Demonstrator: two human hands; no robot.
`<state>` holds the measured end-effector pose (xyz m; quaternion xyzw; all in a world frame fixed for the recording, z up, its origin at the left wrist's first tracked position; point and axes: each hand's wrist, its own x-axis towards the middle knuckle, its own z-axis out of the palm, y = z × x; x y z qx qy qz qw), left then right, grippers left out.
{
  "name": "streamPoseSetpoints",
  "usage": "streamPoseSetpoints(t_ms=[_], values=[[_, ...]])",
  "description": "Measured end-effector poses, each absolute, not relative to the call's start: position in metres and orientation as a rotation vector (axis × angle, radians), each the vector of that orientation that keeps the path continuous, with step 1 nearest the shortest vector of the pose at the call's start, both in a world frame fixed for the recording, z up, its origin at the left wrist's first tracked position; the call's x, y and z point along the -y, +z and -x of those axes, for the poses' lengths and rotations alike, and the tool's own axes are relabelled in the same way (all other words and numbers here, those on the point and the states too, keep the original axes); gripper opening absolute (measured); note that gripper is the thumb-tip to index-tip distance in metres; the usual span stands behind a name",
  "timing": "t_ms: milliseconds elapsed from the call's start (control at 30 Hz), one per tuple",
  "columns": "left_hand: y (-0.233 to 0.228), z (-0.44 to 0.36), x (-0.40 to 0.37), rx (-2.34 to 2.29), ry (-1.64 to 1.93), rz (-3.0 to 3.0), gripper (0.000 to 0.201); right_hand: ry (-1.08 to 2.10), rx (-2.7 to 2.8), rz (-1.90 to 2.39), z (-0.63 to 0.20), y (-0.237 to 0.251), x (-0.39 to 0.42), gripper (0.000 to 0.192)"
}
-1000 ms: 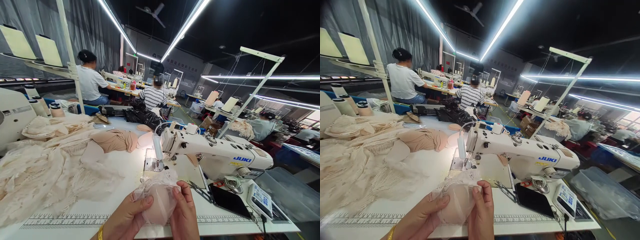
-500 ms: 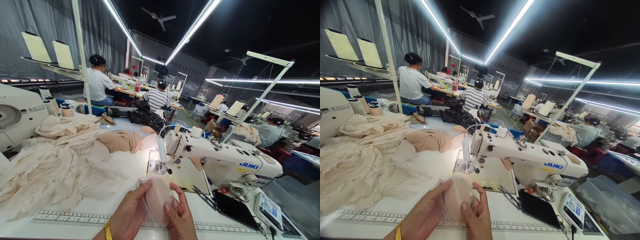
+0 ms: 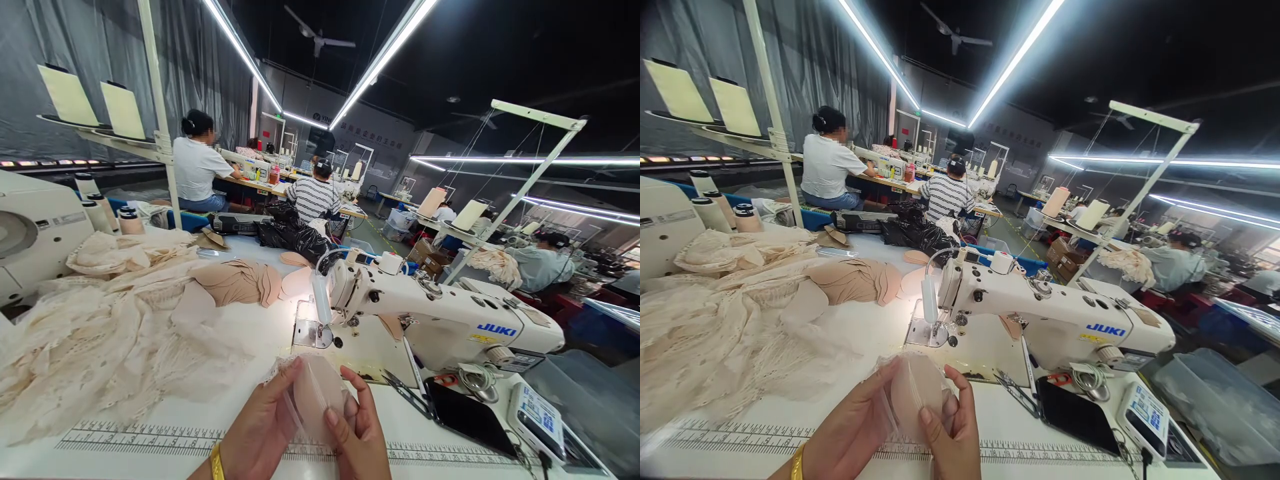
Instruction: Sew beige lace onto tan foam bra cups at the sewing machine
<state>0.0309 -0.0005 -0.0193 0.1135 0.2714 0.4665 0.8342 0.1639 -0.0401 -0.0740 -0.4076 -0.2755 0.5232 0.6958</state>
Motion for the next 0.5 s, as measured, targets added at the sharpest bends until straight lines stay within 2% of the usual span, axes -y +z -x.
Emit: streamPoseSetpoints(t_ms=[200, 367, 500], values=[[-0.012, -0.038, 0.002, -0.595, 0.967, -0.279, 0.028, 1.123, 0.672, 0.937, -0.165, -0.077, 0.042, 0.081], [-0.003, -0.033, -0.01, -0.711, 0.934, -0.308, 0.033, 1.144, 0.79, 0.948, -0.174, -0.079, 0.043, 0.091], [0.006, -0.019, -0.021, -0.698, 0.902, -0.493, 0.039, 1.149, 0.874, 0.98, -0.189, -0.076, 0.04, 0.084]])
